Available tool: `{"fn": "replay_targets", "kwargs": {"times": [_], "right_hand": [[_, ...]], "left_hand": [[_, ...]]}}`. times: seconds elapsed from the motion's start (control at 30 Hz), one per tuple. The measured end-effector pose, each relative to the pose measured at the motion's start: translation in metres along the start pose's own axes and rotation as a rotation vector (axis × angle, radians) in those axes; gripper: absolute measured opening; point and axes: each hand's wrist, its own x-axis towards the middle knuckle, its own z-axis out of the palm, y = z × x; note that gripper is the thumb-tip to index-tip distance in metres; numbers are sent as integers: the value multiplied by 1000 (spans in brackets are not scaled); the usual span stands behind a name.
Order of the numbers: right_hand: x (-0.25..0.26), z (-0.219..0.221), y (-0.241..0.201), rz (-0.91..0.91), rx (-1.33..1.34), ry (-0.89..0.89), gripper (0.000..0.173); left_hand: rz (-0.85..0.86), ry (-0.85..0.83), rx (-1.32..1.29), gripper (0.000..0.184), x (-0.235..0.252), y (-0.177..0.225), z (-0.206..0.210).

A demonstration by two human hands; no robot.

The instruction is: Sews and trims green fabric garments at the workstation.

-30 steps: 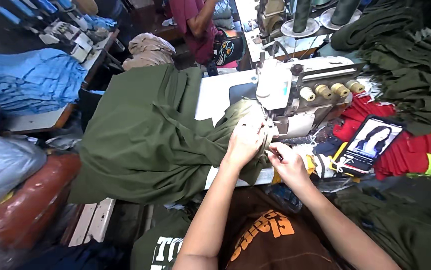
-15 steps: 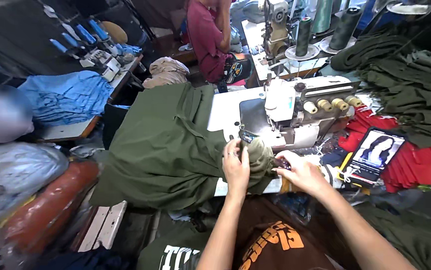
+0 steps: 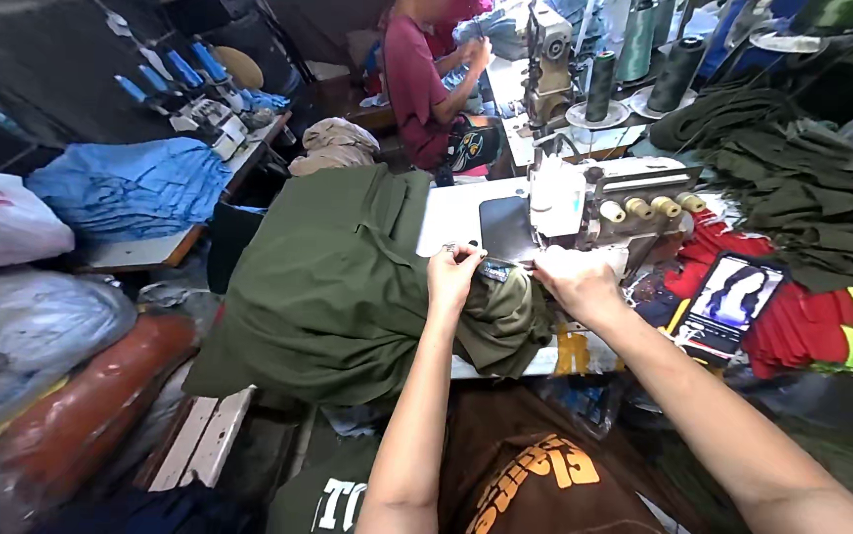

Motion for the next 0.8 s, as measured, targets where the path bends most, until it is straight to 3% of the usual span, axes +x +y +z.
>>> {"fn": "replay_targets", "kwargs": {"times": [0.13,0.23,0.33,0.47,0.6,0.73,0.8], "right_hand": [[8,-12,-6,130,242,-8,19],[21,-39,-15,336,518,-141,19],[34,-49,-19,424,646,-275,22],[46,-44,-23,395,632,-309,25],[47,-34,-29,304,621,-225,17],[33,-35,-20,449,680,-200,18],[17,-32,-8,577,785,-154,22]], "left_hand": [[115,23,-132,26,-7,30,-15],[176,3,-150,42,-11,55,-26],[232,-34,-148,51,-14,72,-28],[243,-78,-183,53,-17,81,-23],[300,-93,-237,46,-20,84,-19],[327,-125,-412,15,-19,77,-29],[275,-116,-308,42,-10,61,-35]]}}
